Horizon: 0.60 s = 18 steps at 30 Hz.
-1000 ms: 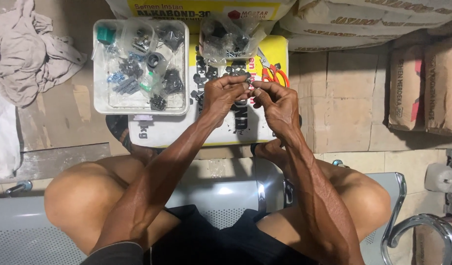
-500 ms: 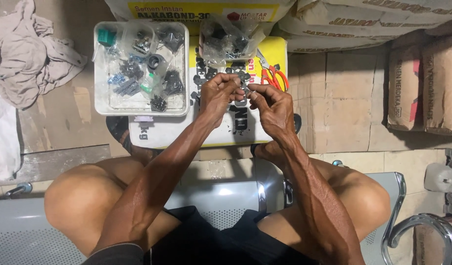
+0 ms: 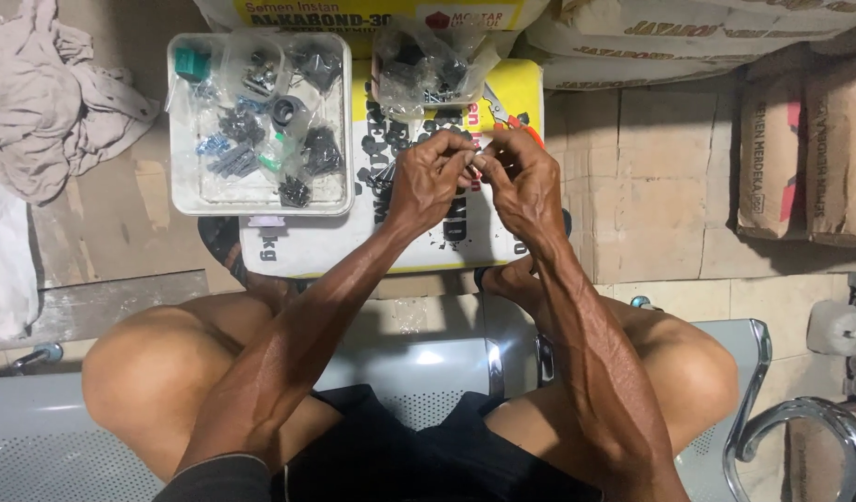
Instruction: The person sits on a chair and assembles small black plastic components by hand. They pick up individual pieces from a pile on a yellow box and connect them together, placing the finished assemblies back onto the box.
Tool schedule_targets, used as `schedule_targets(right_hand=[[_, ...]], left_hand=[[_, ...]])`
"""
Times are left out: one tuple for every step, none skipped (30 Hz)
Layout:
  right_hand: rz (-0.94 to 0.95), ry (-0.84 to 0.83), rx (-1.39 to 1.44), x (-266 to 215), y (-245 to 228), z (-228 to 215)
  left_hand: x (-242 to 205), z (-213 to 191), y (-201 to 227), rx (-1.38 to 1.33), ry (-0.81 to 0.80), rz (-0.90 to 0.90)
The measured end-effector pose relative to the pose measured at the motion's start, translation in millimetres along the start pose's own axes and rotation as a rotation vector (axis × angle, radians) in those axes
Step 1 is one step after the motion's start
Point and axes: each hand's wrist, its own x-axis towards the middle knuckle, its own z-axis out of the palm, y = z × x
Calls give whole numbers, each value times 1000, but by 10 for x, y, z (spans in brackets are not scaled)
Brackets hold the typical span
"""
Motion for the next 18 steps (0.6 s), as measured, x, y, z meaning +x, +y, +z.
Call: schedule_targets(right_hand=[[2,2,-1,25,80,5],[6,-43,9,50,159,9],[8,-89,21,77,239,23],[9,-88,23,61,355,66],[6,-51,-55,76,471,124],[3,-13,-133,95,587,186],[6,-10,-127,103,720,252],[-53,-21,-274,109,855,325],[-112,-37,-421,113,989,400],[-109,-40,-417,73,1238,522],[-174,-71,-531,77,1488,622],[-238,-102,-644,84,1738,723],[-238,-104,-648,101,1665,737],[-233,-109,-697,117,1594,750],[-225,-115,-747,115,1521,762],[-221,-117,-750,135,1604,702],[-227,-89,-687,178,1688,653],[-233,-61,-624,219,1768,609]], left_hand=[[1,-8,-9,-1,-3,-1],[3,-15,-18,-18,-7,-14],[3,-33,-25,-33,-9,-25],[-61,-22,-10,-31,-10,-26],[-96,-32,7,1,27,-69],[-130,-43,21,33,64,-111],[-164,-44,-133,38,61,-114],[-200,-50,-291,122,99,-126],[-245,-57,-451,204,142,-139],[-374,-43,-626,208,142,-144],[-462,-15,-802,323,63,-261],[-548,12,-979,437,-18,-379],[-571,-18,-878,432,-19,-380],[-595,-46,-779,536,-70,-394],[-633,-73,-677,640,-125,-409],[-625,-92,-633,636,-128,-411],[-603,-121,-593,716,-182,-404],[-584,-156,-550,797,-236,-397]])
